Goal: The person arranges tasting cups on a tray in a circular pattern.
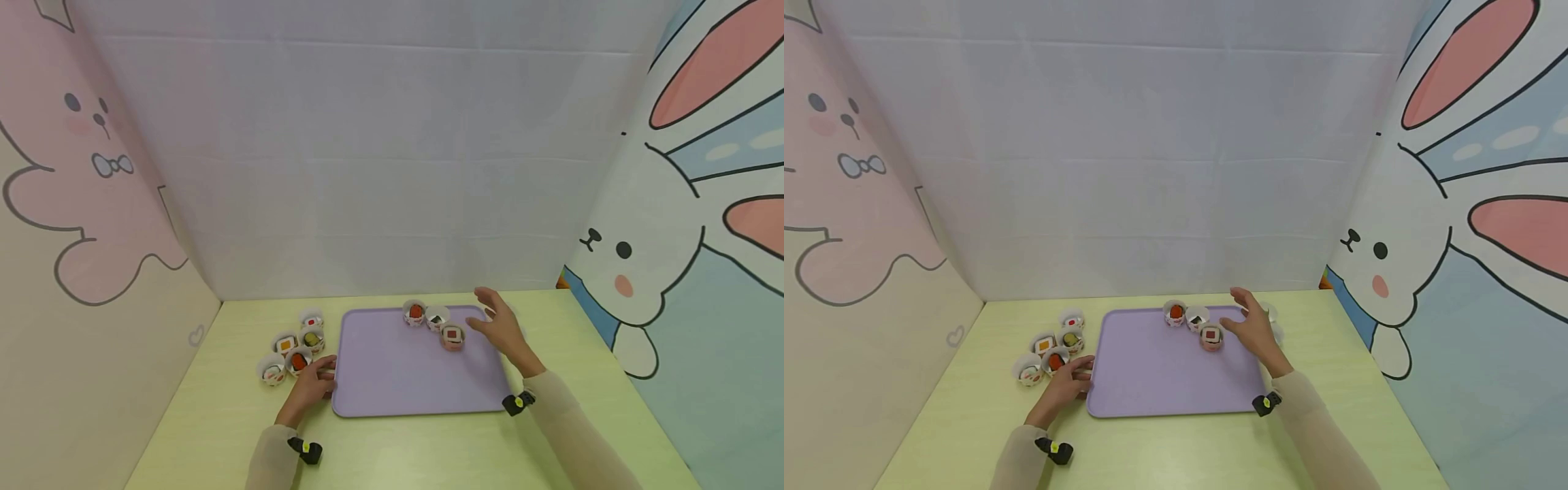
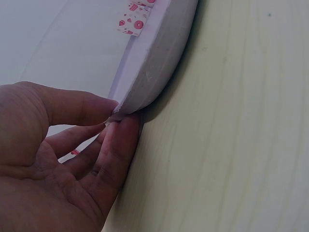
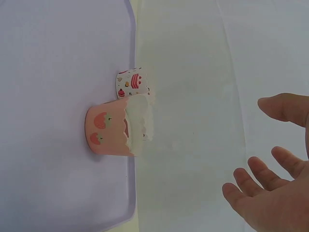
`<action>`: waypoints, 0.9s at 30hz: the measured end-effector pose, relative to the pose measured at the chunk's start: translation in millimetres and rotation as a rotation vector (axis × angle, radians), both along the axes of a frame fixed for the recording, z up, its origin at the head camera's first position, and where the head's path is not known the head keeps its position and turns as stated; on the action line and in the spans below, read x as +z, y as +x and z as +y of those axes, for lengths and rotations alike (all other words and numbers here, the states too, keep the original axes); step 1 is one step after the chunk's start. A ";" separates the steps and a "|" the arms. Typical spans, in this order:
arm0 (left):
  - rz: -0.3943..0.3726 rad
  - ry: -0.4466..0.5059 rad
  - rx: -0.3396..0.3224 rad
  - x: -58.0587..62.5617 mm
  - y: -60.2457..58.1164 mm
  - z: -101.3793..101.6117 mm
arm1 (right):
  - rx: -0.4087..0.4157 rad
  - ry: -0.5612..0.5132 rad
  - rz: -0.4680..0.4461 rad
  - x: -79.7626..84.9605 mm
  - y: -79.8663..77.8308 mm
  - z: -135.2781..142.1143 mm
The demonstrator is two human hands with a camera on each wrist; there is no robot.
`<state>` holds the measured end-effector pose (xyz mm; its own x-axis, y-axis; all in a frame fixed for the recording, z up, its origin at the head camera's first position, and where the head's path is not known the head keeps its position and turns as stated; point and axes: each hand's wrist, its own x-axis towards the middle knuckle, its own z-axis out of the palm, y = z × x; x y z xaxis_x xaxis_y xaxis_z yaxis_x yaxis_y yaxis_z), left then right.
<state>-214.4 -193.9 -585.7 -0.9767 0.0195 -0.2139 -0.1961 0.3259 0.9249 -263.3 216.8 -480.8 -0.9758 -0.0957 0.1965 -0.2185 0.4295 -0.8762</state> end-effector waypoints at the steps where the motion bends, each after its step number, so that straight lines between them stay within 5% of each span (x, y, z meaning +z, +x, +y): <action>1: 0.001 0.000 0.000 -0.1 -0.1 0.0 | -0.004 0.009 0.003 0.6 0.9 1.8; 27: 0.007 -0.013 -0.001 -4.2 -2.3 -0.2 | -0.096 -0.016 -0.009 0.0 29.3 54.3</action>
<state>-216.7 -194.1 -590.0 -0.9781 0.0180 -0.2073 -0.1892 0.3379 0.9220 -234.0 271.1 -480.8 -0.9821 0.0015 0.1883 -0.1691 0.4337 -0.8851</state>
